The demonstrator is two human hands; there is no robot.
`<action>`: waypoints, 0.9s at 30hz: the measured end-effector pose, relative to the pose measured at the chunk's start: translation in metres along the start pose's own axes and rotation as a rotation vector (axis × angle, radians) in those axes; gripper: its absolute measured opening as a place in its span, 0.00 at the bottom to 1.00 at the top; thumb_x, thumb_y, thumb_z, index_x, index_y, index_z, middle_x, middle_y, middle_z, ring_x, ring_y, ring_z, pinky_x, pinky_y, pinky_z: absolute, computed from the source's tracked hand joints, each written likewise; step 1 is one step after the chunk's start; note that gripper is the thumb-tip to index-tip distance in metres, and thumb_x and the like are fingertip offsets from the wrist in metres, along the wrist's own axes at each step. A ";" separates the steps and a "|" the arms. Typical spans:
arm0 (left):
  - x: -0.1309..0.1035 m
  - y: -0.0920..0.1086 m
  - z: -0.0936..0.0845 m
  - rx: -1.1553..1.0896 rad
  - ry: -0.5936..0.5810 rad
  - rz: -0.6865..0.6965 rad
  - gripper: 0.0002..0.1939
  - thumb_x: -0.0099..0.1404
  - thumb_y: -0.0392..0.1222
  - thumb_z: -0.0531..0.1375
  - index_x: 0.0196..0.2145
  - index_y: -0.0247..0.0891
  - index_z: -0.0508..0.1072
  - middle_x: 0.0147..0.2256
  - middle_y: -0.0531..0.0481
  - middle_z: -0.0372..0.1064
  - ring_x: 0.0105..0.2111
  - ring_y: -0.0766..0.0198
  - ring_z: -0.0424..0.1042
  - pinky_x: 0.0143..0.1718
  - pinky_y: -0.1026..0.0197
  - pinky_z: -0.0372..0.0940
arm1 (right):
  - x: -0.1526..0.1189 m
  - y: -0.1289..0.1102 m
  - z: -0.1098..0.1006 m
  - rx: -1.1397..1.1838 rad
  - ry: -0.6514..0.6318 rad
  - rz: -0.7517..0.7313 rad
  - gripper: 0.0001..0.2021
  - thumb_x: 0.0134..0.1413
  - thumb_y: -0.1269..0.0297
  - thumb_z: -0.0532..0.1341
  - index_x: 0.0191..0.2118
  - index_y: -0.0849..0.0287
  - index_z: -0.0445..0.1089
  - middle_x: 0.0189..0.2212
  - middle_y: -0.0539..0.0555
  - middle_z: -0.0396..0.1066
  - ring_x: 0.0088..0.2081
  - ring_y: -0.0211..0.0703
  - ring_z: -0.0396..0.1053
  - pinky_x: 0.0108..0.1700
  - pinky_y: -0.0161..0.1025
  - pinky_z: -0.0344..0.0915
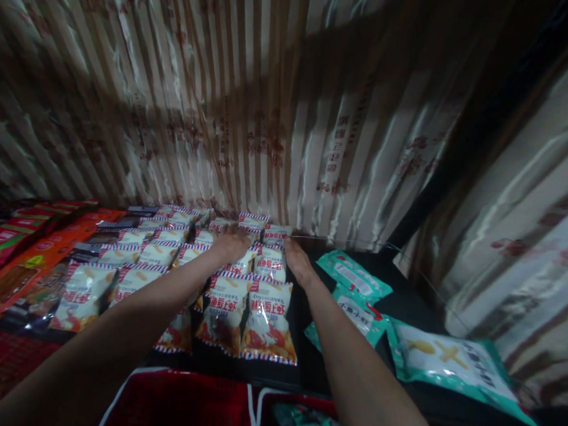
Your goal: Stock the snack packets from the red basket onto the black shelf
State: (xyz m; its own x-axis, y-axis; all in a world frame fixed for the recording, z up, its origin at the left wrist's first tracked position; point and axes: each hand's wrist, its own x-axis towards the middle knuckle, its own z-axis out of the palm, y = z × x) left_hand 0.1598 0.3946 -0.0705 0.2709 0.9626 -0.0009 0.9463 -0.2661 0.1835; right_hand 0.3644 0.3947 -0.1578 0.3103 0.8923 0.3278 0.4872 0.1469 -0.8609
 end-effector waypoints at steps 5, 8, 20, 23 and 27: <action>-0.003 0.003 0.002 -0.009 0.001 0.010 0.28 0.68 0.52 0.37 0.58 0.39 0.59 0.62 0.42 0.51 0.62 0.46 0.49 0.59 0.37 0.42 | -0.005 -0.006 -0.003 0.007 -0.091 0.134 0.29 0.58 0.44 0.48 0.53 0.62 0.68 0.55 0.60 0.66 0.58 0.51 0.60 0.62 0.50 0.50; -0.006 0.003 0.004 -0.006 0.010 0.018 0.28 0.68 0.52 0.37 0.58 0.38 0.60 0.62 0.40 0.52 0.61 0.46 0.49 0.59 0.36 0.40 | -0.008 -0.011 -0.005 0.015 -0.128 0.178 0.28 0.59 0.46 0.48 0.55 0.60 0.66 0.58 0.58 0.62 0.60 0.48 0.57 0.63 0.48 0.47; -0.013 0.002 0.004 -0.035 0.065 0.061 0.29 0.67 0.54 0.39 0.57 0.36 0.61 0.62 0.40 0.51 0.63 0.46 0.44 0.61 0.38 0.37 | -0.017 -0.025 -0.008 0.006 -0.153 0.221 0.22 0.59 0.52 0.51 0.55 0.56 0.66 0.57 0.53 0.64 0.58 0.42 0.60 0.61 0.42 0.51; -0.016 0.001 0.003 -0.052 0.105 0.081 0.28 0.68 0.53 0.39 0.57 0.38 0.62 0.62 0.41 0.51 0.63 0.46 0.44 0.60 0.36 0.36 | -0.018 -0.027 -0.006 -0.004 -0.138 0.215 0.22 0.59 0.53 0.51 0.54 0.56 0.66 0.56 0.54 0.65 0.57 0.42 0.62 0.60 0.42 0.53; -0.023 0.002 0.001 -0.026 0.154 0.111 0.27 0.68 0.53 0.40 0.56 0.36 0.63 0.61 0.39 0.53 0.63 0.45 0.44 0.59 0.35 0.38 | -0.019 -0.032 -0.005 -0.045 -0.094 0.203 0.23 0.57 0.52 0.53 0.55 0.57 0.65 0.56 0.56 0.66 0.56 0.46 0.63 0.59 0.46 0.54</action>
State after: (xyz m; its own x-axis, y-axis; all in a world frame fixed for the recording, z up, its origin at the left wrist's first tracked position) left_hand 0.1558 0.3722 -0.0714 0.3417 0.9242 0.1708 0.9066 -0.3720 0.1991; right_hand 0.3474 0.3711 -0.1341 0.3297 0.9376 0.1102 0.4589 -0.0571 -0.8867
